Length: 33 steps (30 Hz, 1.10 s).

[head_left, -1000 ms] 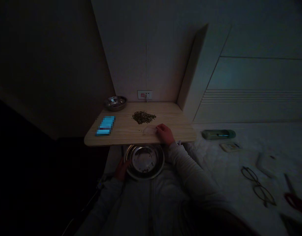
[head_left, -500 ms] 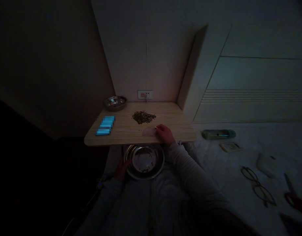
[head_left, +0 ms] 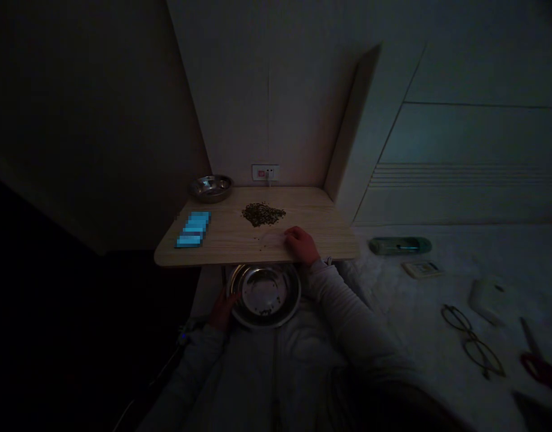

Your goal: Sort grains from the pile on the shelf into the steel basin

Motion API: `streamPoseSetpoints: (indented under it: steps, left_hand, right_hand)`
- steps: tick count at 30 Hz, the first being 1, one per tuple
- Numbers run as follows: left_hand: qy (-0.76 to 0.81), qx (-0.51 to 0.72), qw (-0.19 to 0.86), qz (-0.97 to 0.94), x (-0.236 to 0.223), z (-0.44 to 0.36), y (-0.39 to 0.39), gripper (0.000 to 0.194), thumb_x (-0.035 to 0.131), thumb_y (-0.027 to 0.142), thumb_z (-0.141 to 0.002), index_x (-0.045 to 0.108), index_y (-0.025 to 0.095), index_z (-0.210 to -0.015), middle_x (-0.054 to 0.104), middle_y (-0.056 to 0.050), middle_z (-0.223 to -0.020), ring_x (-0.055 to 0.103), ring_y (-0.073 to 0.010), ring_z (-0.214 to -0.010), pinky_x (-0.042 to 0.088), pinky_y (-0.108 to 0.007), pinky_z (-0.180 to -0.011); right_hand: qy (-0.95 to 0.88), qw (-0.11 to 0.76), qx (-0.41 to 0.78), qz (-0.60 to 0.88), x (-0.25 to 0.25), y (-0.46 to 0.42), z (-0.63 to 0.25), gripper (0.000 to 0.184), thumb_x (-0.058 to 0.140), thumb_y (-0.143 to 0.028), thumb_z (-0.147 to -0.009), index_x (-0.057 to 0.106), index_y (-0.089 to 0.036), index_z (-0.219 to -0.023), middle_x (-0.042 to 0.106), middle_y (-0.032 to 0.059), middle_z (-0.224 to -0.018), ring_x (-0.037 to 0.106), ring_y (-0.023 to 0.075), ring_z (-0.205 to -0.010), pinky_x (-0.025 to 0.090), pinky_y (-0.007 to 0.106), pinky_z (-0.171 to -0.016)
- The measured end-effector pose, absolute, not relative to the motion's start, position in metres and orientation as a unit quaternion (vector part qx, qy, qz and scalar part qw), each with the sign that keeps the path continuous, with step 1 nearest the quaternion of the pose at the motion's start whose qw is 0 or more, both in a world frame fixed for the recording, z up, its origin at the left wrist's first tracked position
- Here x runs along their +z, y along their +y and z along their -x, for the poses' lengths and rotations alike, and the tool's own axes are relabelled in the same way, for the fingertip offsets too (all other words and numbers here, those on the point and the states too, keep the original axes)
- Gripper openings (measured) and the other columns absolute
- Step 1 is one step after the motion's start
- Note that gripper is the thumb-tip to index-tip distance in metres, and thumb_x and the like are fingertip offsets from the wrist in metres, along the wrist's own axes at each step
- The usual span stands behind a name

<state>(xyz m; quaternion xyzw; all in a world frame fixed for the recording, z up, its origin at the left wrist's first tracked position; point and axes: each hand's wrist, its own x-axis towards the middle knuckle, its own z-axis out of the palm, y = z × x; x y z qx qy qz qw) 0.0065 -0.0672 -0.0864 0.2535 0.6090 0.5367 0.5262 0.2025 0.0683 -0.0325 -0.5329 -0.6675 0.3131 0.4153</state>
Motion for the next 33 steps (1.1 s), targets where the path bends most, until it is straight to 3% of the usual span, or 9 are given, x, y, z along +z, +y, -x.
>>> streamPoseSetpoints:
  steps: [33]
  left_hand:
    - [0.609,0.533,0.54,-0.233,-0.075,-0.009,-0.07,0.031,0.061,0.024,-0.056,0.056,0.02,-0.086,0.066,-0.004,-0.081,0.058,-0.0212,-0.084,0.043,-0.032,-0.075]
  right_hand:
    - [-0.696,0.389,0.331,0.504,-0.034,0.067,-0.203,0.015,0.044,-0.027,-0.065,0.054,-0.017,-0.071,0.056,-0.003,-0.058,0.049,0.0092,-0.058,0.035,0.02,-0.055]
